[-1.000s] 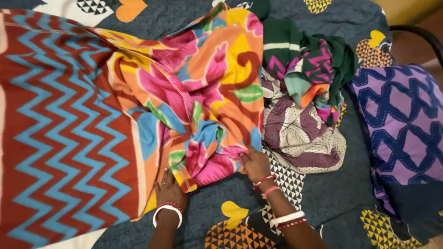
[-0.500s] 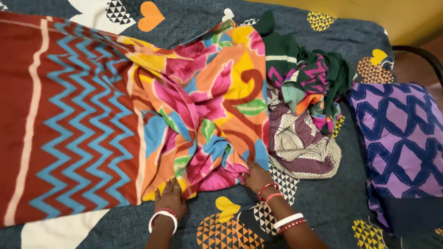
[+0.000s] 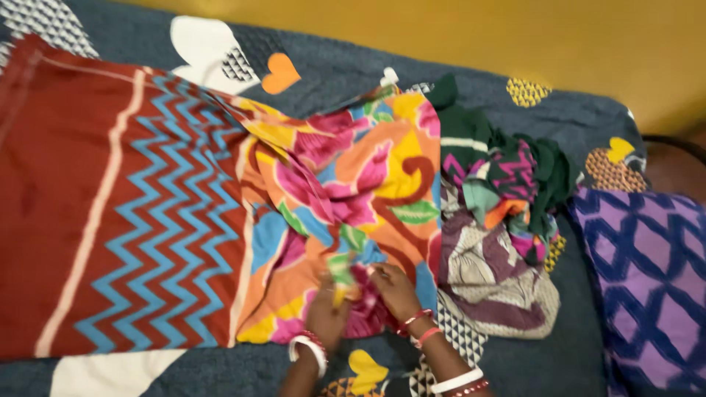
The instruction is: The person folds a large colorful patterned cloth on a bed. They smooth the fabric, fold it in half, and then fold it again into a smaller rectangle, adjusting the edges to align them neatly.
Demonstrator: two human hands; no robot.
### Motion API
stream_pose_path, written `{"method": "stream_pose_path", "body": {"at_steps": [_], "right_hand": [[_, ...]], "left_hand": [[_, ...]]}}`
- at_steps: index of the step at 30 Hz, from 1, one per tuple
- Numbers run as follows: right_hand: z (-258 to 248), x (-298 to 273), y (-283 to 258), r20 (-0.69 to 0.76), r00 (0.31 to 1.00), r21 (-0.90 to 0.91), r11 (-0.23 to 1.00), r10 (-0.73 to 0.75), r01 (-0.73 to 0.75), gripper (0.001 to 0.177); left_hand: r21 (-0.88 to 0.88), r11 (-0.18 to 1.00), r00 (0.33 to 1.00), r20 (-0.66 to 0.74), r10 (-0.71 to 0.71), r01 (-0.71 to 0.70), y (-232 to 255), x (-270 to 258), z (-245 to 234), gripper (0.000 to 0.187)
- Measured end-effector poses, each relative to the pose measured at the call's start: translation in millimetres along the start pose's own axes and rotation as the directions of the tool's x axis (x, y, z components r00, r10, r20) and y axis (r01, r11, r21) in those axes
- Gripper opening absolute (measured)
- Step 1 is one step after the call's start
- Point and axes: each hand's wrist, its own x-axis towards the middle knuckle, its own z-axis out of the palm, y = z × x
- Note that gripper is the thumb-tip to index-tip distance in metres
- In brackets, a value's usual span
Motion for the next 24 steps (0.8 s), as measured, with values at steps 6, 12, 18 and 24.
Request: {"method": "stream_pose_path", "body": {"at_steps": [6, 12, 18, 24], "right_hand": [[-31.4, 15.3, -36.6, 0.219, 0.971, 0.528, 0.826, 0.094, -0.199, 0.041], [-37.5, 3.6, -65.6, 0.283, 0.953, 0.455, 0.859, 0.108, -0.233, 0.036], [-21.1, 29.6, -29.9, 0.131, 0.990, 0.420, 0.907, -0.044, -0.015, 0.022], [-101.0, 83.4, 1.6, -0.332, 0.943, 0.336, 0.938, 0.029, 0.089, 0.020]], "left_hand": [[-0.090, 0.960, 0.949, 0.152, 0.278, -0.267, 94.3, 18.2, 4.1, 0.039], [-0.002, 0.960, 0.930, 0.244, 0.273, -0.281, 118.3, 17.0, -10.4, 0.043], [0.058, 0.946, 0.907, 0.308, 0.288, -0.319, 111.2, 14.3, 0.2, 0.083], [0.199, 0.940, 0.956, 0.154, 0.250, -0.278, 90.1, 14.0, 26.2, 0.068]]}}
